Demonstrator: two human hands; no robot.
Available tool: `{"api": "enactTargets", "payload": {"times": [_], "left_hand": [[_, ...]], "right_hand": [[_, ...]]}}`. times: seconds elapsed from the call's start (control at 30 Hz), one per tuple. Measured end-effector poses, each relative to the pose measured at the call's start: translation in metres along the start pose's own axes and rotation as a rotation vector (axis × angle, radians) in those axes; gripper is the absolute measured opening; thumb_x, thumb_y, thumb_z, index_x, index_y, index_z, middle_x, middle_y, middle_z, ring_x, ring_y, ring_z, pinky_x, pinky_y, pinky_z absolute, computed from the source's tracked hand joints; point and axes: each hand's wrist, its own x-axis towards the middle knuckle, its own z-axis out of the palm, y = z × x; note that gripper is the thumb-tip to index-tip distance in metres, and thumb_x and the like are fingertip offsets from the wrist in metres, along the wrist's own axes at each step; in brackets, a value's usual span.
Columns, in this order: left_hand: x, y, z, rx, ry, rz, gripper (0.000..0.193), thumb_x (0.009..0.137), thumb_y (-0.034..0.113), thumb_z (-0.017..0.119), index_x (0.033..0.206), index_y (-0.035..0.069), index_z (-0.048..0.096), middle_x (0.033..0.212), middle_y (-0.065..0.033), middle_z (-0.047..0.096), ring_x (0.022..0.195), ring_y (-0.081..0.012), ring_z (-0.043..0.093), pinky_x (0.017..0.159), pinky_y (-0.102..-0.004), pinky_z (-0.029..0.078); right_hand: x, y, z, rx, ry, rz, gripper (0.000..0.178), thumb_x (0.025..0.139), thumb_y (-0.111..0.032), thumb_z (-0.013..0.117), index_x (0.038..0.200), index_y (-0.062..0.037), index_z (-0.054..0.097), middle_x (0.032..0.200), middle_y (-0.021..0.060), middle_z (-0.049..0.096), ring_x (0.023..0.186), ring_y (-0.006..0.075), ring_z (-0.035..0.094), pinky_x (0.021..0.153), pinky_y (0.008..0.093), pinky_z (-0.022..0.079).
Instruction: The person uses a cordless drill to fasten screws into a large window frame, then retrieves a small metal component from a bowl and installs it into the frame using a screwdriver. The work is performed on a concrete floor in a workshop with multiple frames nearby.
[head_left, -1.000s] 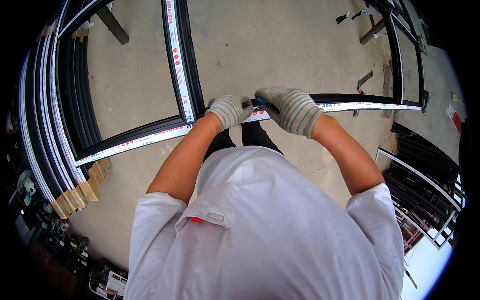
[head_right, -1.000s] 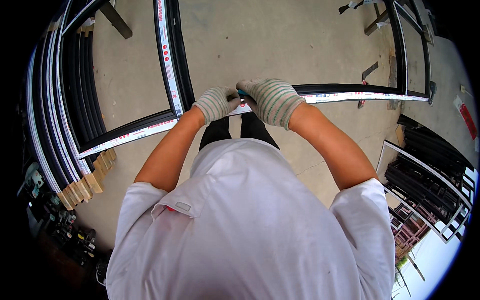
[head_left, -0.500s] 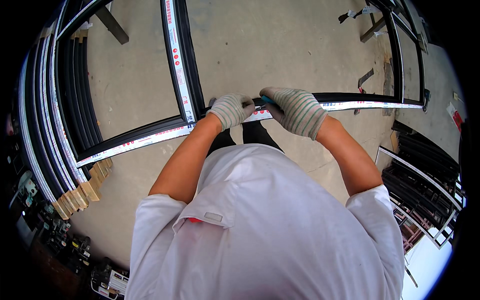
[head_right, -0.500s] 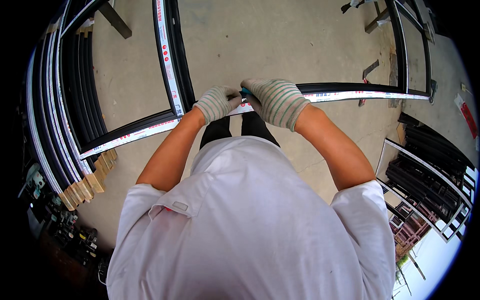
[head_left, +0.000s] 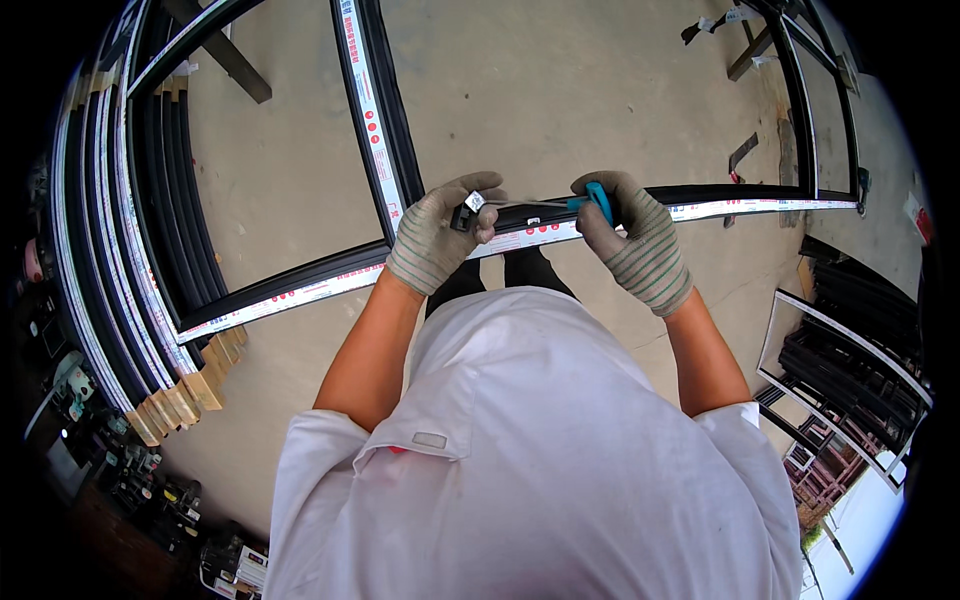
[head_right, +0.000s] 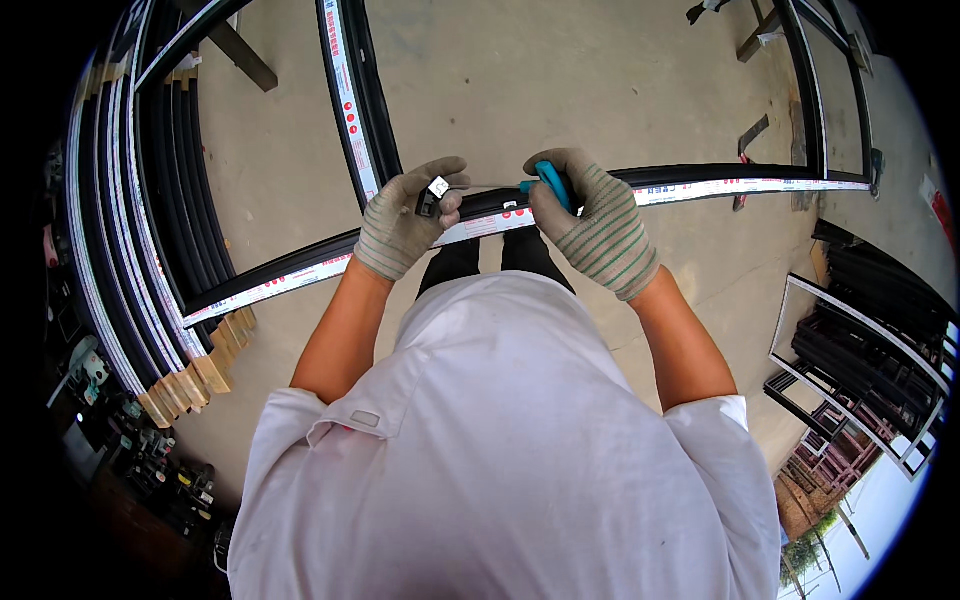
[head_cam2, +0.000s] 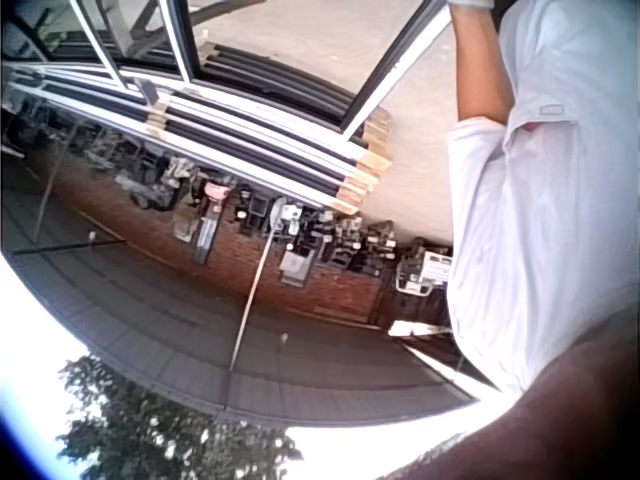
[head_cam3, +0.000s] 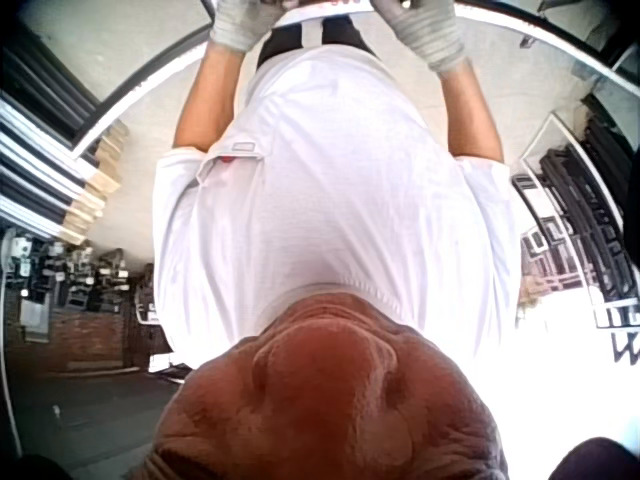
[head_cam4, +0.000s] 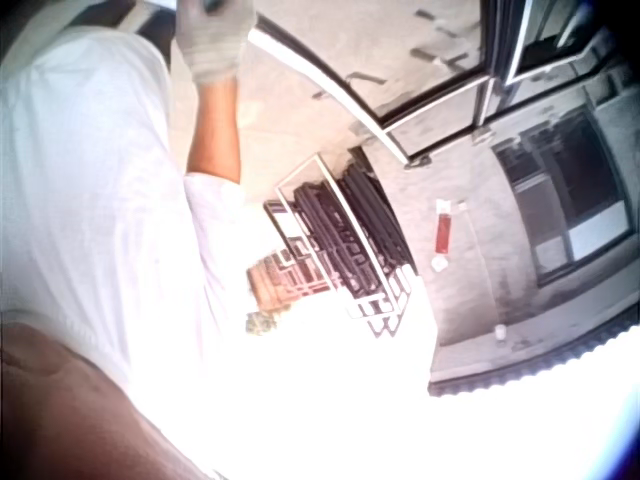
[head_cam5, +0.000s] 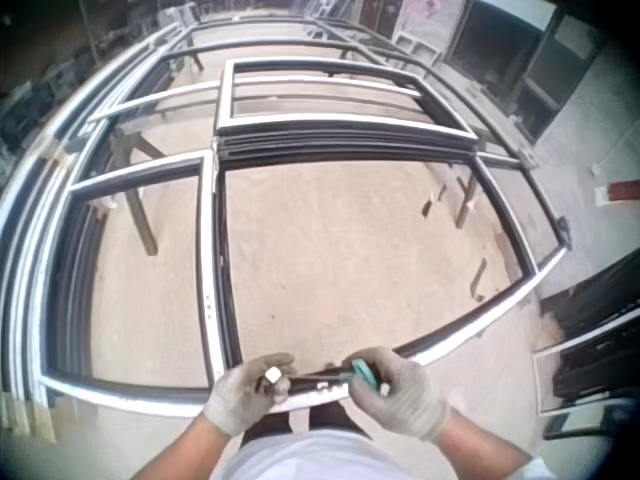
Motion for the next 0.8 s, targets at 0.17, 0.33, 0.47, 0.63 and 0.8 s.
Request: {"api": "enactTargets", "payload": {"times": [0.17,0.33,0.47,0.63,0.8], "left_hand": [[-0.010,0.007,0.017,0.116,-0.018,0.035,0.050,0.092,0.003,0.046,0.140,-0.010,0.052,0.117,-0.0175,0.064,0.091,-0.0153,0.060,0.076,-0.0297,0.052],[-0.011,0.010,0.017,0.040,-0.154,0.011,0.047,0.094,0.003,0.048,0.140,-0.010,0.052,0.120,-0.0201,0.063,0.084,-0.0140,0.054,0.072,-0.0292,0.049],[-0.014,0.009,0.019,0.082,-0.270,0.056,0.044,0.100,0.009,0.059,0.139,-0.009,0.054,0.123,-0.0203,0.063,0.081,-0.0133,0.052,0.070,-0.0279,0.050],[-0.019,0.009,0.033,0.087,-0.283,0.056,0.039,0.101,0.011,0.064,0.137,-0.003,0.057,0.127,-0.0215,0.062,0.082,-0.0117,0.055,0.074,-0.0257,0.057],[-0.022,-0.004,0.052,-0.077,-0.277,0.096,0.033,0.102,0.008,0.062,0.135,0.001,0.060,0.137,-0.0229,0.057,0.076,-0.0092,0.051,0.071,-0.0246,0.054]], "right_hand": [[-0.014,-0.001,0.008,0.105,0.078,0.012,0.023,0.095,-0.011,0.066,0.117,-0.0035,0.066,0.083,0.0009,0.066,0.074,0.0071,0.059,0.069,0.0254,0.050],[-0.030,-0.003,0.011,0.161,0.168,0.015,0.021,0.095,-0.011,0.066,0.115,-0.0034,0.067,0.085,-0.0002,0.066,0.075,0.0067,0.057,0.072,0.0251,0.050],[-0.045,-0.008,0.009,0.239,0.229,0.062,0.021,0.095,-0.011,0.066,0.114,-0.0028,0.068,0.089,-0.0007,0.067,0.078,0.0069,0.058,0.074,0.0255,0.050],[-0.060,-0.009,0.001,0.353,0.275,0.115,0.021,0.095,-0.013,0.066,0.114,-0.0021,0.068,0.090,-0.0004,0.067,0.080,0.0076,0.058,0.078,0.0258,0.051],[-0.069,-0.003,-0.017,0.357,0.257,0.065,0.022,0.095,-0.014,0.066,0.113,-0.0021,0.067,0.089,-0.0005,0.067,0.079,0.0071,0.058,0.077,0.0256,0.051]]}}
